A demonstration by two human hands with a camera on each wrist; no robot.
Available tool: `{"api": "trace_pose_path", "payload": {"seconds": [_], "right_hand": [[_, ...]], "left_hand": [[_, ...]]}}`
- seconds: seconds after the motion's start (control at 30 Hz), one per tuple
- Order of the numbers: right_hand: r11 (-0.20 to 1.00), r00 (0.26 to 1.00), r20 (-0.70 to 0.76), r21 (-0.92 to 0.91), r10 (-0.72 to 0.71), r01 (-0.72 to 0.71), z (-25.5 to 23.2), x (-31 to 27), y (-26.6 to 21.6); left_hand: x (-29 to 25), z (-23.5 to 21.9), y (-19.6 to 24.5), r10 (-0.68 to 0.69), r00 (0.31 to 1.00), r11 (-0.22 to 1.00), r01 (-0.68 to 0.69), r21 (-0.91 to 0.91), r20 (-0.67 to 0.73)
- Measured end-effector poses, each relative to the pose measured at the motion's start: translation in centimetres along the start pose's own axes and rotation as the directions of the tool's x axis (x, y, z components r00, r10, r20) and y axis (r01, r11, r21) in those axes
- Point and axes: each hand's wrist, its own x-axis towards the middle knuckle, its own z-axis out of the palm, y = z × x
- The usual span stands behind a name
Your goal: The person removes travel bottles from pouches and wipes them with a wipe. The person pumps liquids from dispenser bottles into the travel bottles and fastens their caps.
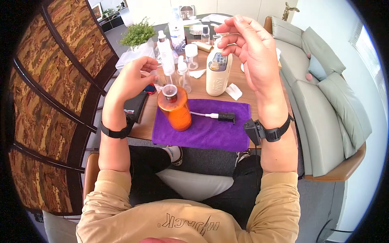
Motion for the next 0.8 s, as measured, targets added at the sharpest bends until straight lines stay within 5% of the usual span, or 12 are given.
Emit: {"api": "trace_pose_path", "payload": {"seconds": [0.17, 0.23, 0.33, 0.67, 0.8], "right_hand": [[1.000, 1.000, -0.005, 0.005, 0.013, -0.013, 0.0, -0.1, -0.2], [1.000, 1.000, -0.011, 0.001, 0.009, -0.009, 0.0, -0.1, -0.1], [1.000, 1.000, -0.012, -0.003, 0.001, -0.001, 0.1, -0.1, -0.2], [0.998, 0.999, 0.013, -0.035, -0.044, 0.044, 1.1, -0.5, -1.7], [0.996, 0.998, 0.020, -0.063, -0.067, 0.069, 1.7, -0.6, -2.3]], "left_hand": [[0.1, 0.6, 0.0, 0.089, 0.991, 0.993, -0.080, 0.089, -0.104], [0.1, 0.9, 0.9, 0.276, 0.945, 0.955, -0.249, 0.162, -0.175], [0.0, 1.0, 2.9, 0.382, 0.916, 0.924, -0.374, 0.083, -0.122], [-0.1, 0.9, 3.5, 0.264, 0.962, 0.964, -0.260, 0.054, -0.076], [-1.2, -1.4, 4.9, 0.269, 0.930, 0.962, -0.273, 0.020, -0.250]]}}
